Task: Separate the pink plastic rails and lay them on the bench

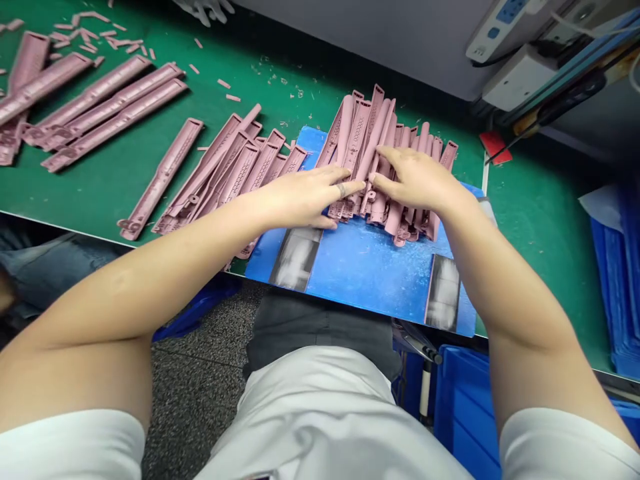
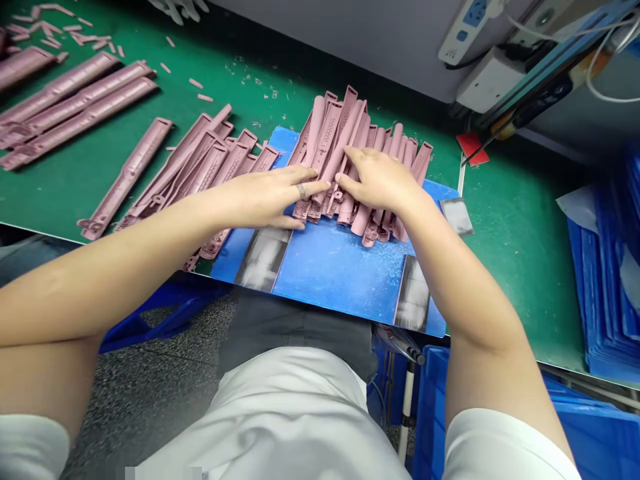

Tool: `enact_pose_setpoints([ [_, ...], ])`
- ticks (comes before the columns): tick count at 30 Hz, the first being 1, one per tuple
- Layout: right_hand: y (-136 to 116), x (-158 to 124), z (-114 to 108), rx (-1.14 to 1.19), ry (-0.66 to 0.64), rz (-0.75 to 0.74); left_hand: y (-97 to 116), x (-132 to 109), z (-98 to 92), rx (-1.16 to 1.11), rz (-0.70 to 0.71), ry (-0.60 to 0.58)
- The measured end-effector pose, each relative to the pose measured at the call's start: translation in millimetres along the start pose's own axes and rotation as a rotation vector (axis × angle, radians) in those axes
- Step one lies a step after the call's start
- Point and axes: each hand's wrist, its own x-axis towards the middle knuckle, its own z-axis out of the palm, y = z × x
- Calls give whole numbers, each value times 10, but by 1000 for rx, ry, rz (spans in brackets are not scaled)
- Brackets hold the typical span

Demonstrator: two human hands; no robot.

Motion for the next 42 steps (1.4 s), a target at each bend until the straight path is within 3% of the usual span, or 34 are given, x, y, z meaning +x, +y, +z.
enact_pose_setpoints([
  [3,-40,91,31,-8,-9,0,-107,91,-13,-57,-52,45],
  [6,-242,-2,-12,-33,60,4,-135,-178,-112,-166,-116,210],
  [8,-505,-173,-50,-23,156,-34,-81,-600,-140,-248,-155,414],
  [10,-860,-346,-50,15,162,-118,46,-1116,-62,-303,-243,691],
  [13,-1473,-391,73,10,-35,-196,363,-1786,296,-414,-459,1166],
  [15,-1827,-207,240,-44,-123,-149,632,-2048,625,-622,-581,1357],
  [17,-2059,98,443,-68,-103,-78,909,-2166,932,-885,-669,1301],
  [19,-2152,411,637,-48,-53,-45,1144,-2208,1160,-1040,-727,1095],
  [21,-2139,615,771,-15,-29,-41,1288,-2243,1292,-1057,-746,940],
  [23,-2071,637,813,15,-9,-29,1315,-2304,1334,-1022,-753,938],
  [26,-1971,332,732,69,48,41,1175,-2391,1242,-860,-779,1048],
  [28,-1941,-1,653,119,101,126,1011,-2369,1088,-636,-753,1042],
  [32,-1936,-615,625,346,227,298,658,-2016,690,-238,-659,733],
  [35,-1901,-916,690,647,333,370,417,-1646,480,-62,-719,484],
  [37,-1855,-1072,722,842,380,376,257,-1487,420,-12,-773,401],
  [39,-1796,-1216,730,956,415,368,103,-1441,405,-26,-788,425],
  [42,-1703,-1409,722,1062,516,396,-52,-1503,423,-145,-745,664],
])
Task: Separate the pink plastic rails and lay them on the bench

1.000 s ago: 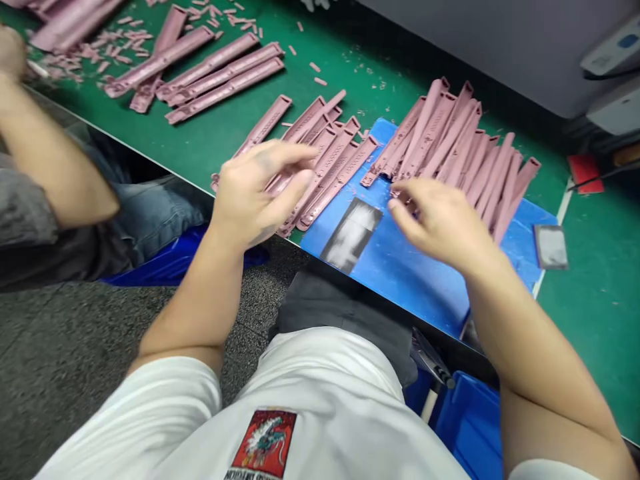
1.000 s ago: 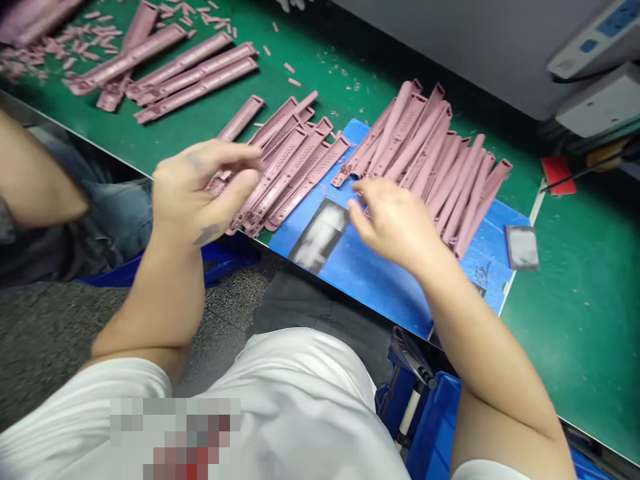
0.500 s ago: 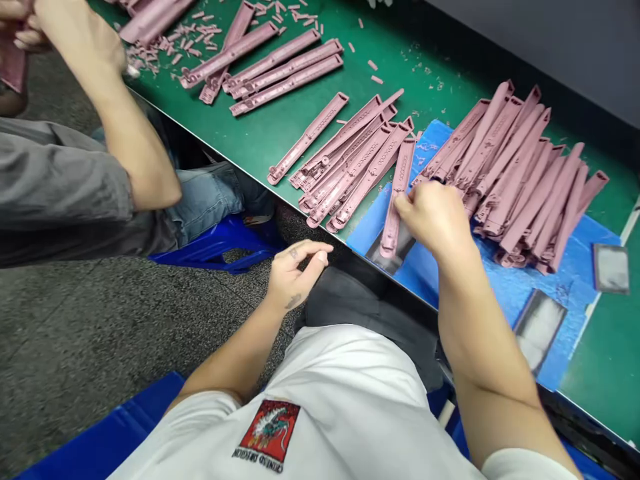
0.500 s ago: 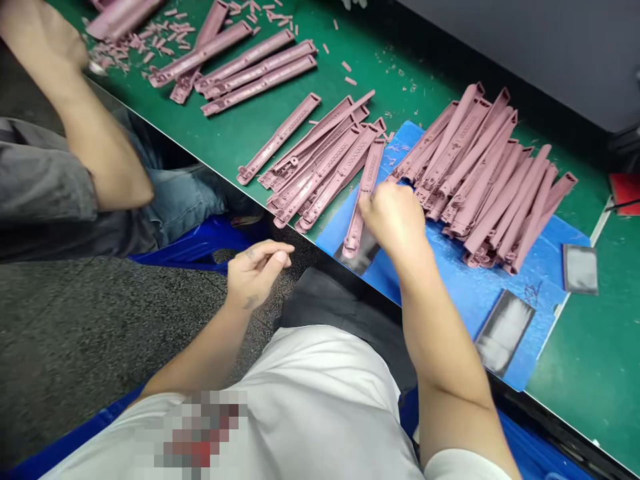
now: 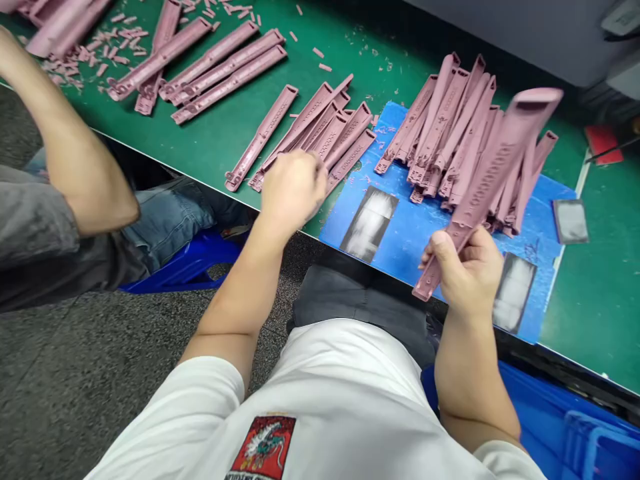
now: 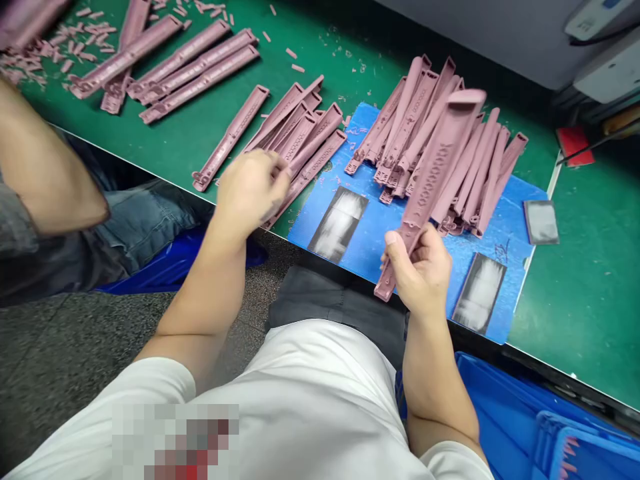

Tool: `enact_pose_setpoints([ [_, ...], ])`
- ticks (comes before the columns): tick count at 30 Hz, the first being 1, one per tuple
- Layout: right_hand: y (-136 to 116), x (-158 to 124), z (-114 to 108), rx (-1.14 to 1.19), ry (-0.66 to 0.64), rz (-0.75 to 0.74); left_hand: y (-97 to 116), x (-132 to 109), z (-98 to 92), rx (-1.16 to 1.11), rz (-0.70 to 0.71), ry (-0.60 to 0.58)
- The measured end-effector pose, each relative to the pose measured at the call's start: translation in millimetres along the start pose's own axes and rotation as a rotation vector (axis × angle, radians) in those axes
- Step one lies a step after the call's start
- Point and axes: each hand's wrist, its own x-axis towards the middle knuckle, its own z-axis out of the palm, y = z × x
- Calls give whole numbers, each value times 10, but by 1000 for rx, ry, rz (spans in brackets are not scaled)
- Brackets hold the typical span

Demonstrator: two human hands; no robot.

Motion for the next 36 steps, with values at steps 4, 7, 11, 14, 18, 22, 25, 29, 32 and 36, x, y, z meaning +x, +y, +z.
enact_pose_setpoints([
  [4,44,-49,-170,160,145,-9,107,-97,82,-582,-26,274],
  [7,51,4,-289,239,279,-122,473,-197,241,-966,-96,299],
  [11,48,80,-597,341,376,-241,937,-222,364,-1139,-166,271],
  [14,97,89,-915,308,488,-237,1086,-147,402,-1029,-168,265],
  [18,278,116,-1331,274,592,-293,1127,-9,515,-964,21,234],
  [22,451,93,-1608,242,603,-256,1193,49,635,-1190,91,258],
  [25,553,73,-1691,176,595,-184,1226,76,674,-1274,28,336],
  [29,746,318,-1783,67,699,-48,1177,287,792,-1211,-74,353],
  [32,801,530,-1796,85,851,-77,1139,443,887,-1170,-8,427],
  [36,697,491,-1727,177,788,-113,1097,438,876,-1098,-44,328],
])
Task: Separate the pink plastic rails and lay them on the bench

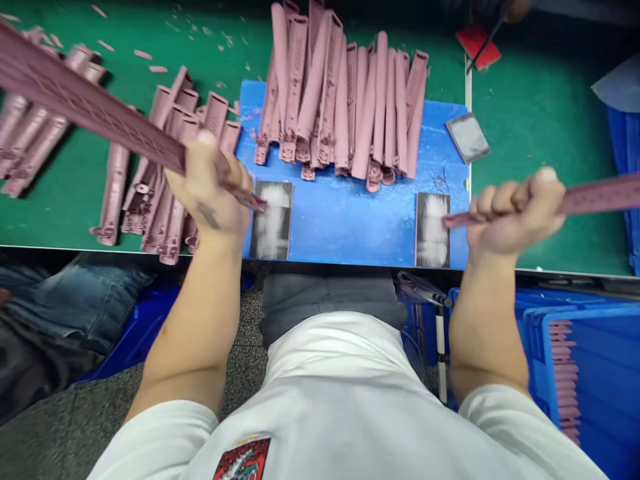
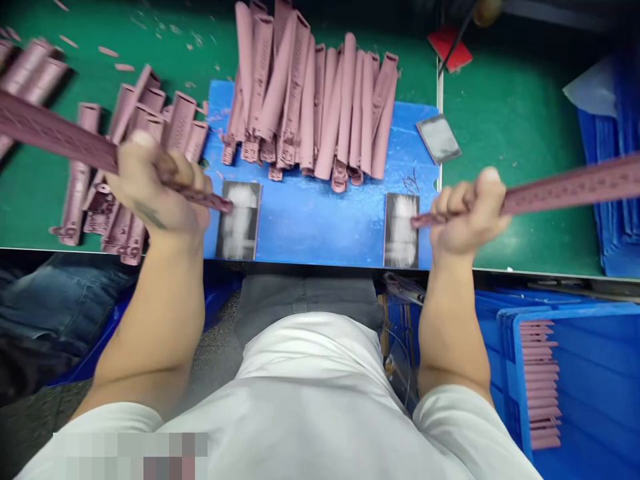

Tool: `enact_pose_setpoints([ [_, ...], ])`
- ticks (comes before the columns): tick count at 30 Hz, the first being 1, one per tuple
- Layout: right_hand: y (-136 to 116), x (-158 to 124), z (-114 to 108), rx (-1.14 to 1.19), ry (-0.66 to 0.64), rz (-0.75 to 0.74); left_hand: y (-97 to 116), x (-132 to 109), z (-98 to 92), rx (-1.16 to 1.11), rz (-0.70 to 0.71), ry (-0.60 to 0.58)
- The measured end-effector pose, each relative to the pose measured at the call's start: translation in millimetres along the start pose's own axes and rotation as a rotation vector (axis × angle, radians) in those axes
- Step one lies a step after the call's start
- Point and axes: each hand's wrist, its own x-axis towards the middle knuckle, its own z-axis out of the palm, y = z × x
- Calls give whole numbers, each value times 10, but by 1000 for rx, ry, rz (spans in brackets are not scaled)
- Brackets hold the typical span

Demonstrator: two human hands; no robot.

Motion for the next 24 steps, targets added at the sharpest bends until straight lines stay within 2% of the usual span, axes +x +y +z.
enact_pose_setpoints([
  [1,-11,-5,1,-12,-25,24,-9,9,-13,52,-47,-23],
  [3,19,53,28,-17,12,23,-55,64,-17,132,-71,-18],
  [6,118,204,69,-7,97,-55,-110,135,19,110,39,70],
  [8,141,227,44,-1,38,-43,-76,107,47,43,46,69],
  [10,118,189,20,56,-40,16,-10,62,78,-49,-14,55],
  [12,85,154,37,183,-32,50,34,54,122,-169,-38,95],
  [14,65,147,72,306,44,47,38,80,158,-247,6,156],
  [16,51,139,77,373,52,55,26,98,153,-247,1,159],
  [19,33,107,40,372,-46,95,6,95,99,-206,-82,98],
  [21,32,113,43,385,0,102,-15,109,99,-223,-60,77],
  [24,30,123,71,444,127,88,-38,134,155,-280,-5,160],
])
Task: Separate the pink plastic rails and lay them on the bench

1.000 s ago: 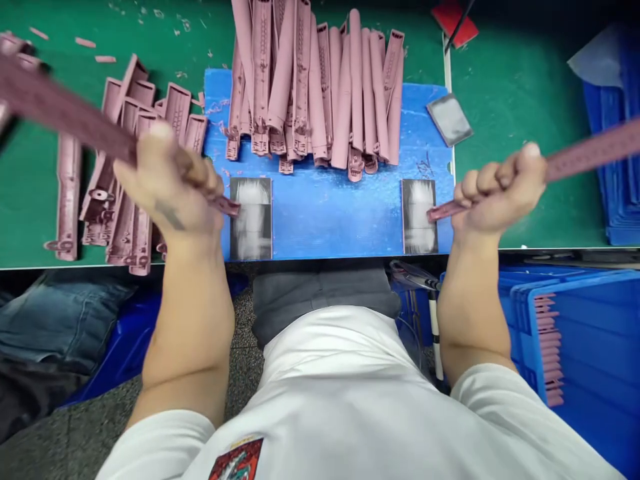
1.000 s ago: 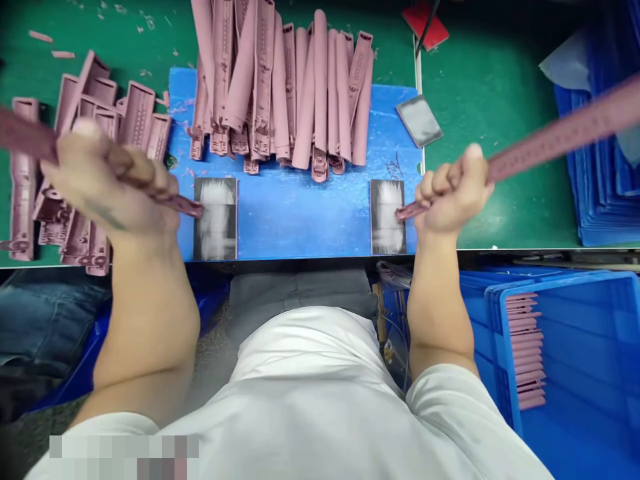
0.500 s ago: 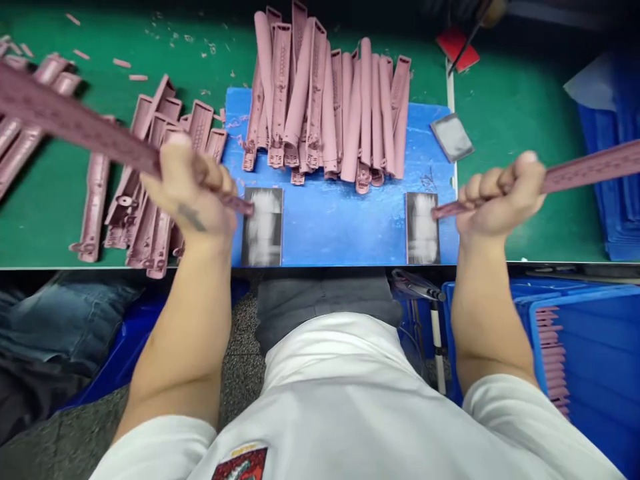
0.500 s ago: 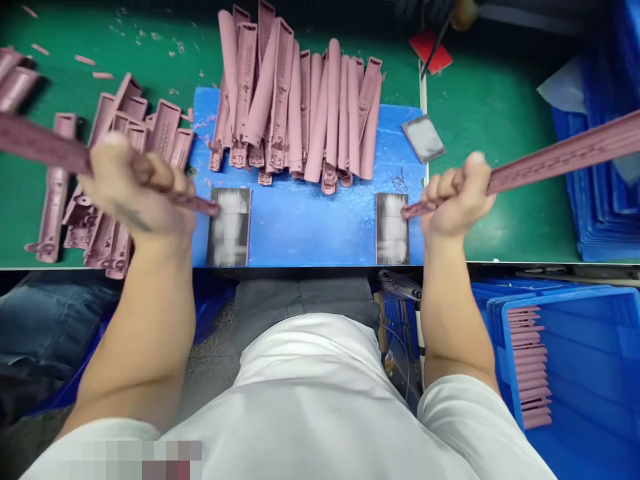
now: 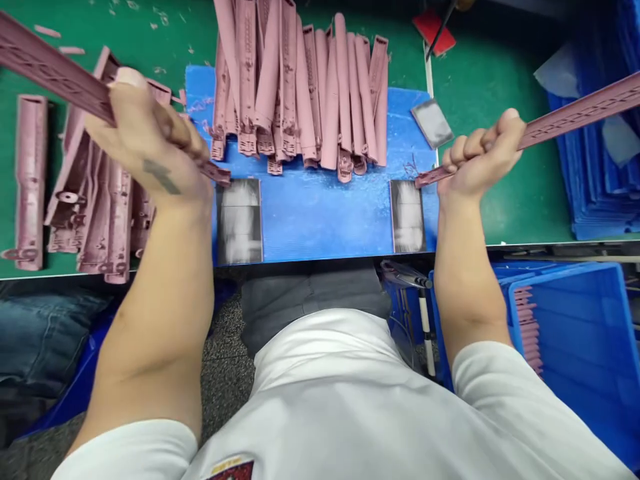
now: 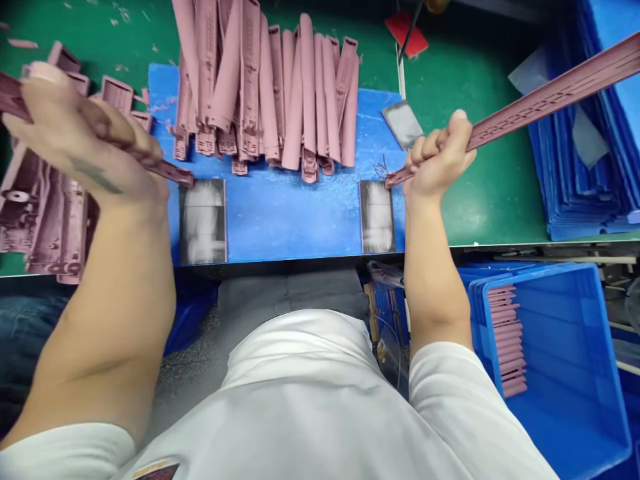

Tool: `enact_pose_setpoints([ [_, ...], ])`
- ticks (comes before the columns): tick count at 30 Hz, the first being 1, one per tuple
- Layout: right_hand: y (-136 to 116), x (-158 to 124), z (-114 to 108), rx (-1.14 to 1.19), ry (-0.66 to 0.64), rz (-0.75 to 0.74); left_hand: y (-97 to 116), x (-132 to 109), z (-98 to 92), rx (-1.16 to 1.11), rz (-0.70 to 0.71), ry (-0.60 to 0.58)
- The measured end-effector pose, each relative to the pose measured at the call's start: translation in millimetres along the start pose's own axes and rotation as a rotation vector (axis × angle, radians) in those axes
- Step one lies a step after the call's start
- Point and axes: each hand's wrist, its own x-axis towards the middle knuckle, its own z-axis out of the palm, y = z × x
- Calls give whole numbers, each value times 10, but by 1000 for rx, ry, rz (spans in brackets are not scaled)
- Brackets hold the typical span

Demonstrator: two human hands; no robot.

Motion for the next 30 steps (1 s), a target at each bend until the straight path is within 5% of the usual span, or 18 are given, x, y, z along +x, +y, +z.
enact_pose_setpoints([
  [5,-65,-118,7,-44,-155,46,10,-89,5,4,14,-78],
  [9,-5,-86,134,-61,-33,-54,-42,-91,-1,22,117,-119],
  [11,11,-91,141,-116,-86,-71,-20,-111,-25,65,141,-133],
  [15,18,-55,119,-322,-257,124,88,-96,-59,172,-22,-220],
  [21,171,367,412,-506,-178,536,13,168,102,437,-457,-324],
  [26,193,363,497,-447,-112,459,14,226,232,447,-425,-256],
  [30,226,416,374,-440,-198,473,60,240,350,465,-518,-195],
])
